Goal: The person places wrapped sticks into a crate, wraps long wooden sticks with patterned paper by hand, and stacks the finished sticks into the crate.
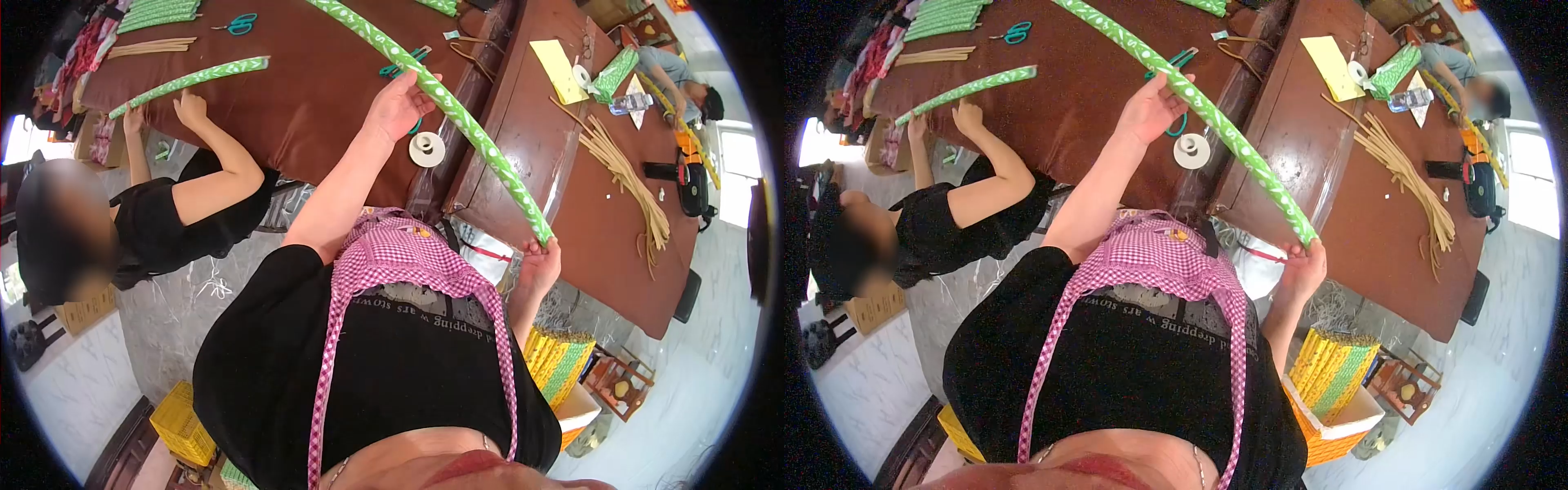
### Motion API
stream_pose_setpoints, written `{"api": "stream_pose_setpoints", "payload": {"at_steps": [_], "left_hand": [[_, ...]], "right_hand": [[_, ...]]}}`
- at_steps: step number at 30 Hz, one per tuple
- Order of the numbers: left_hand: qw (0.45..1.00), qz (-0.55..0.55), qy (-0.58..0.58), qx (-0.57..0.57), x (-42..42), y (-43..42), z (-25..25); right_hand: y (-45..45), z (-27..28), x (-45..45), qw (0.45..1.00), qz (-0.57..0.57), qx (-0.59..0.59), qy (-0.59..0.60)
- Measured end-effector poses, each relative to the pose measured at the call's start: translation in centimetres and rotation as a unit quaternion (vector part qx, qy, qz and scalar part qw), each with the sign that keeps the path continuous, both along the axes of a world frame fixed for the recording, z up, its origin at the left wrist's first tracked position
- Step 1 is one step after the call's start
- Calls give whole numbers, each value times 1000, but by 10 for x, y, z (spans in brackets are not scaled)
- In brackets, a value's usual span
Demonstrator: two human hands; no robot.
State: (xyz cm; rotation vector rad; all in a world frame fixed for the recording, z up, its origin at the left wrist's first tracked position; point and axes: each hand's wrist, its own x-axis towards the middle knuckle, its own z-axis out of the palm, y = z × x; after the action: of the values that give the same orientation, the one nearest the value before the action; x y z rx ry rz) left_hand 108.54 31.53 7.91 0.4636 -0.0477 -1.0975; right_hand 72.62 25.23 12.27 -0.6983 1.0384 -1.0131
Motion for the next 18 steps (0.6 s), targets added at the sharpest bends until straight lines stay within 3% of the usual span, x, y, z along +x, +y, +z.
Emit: {"api": "stream_pose_setpoints", "payload": {"at_steps": [8, 18], "left_hand": [[1000, 3, -16, -8, -8, 10, 17], [999, -10, -7, -33, -7, 8, 12]], "right_hand": [[-16, -4, -20, 998, 43, -4, -41], [-21, -10, -45, 998, -7, -40, -44]]}}
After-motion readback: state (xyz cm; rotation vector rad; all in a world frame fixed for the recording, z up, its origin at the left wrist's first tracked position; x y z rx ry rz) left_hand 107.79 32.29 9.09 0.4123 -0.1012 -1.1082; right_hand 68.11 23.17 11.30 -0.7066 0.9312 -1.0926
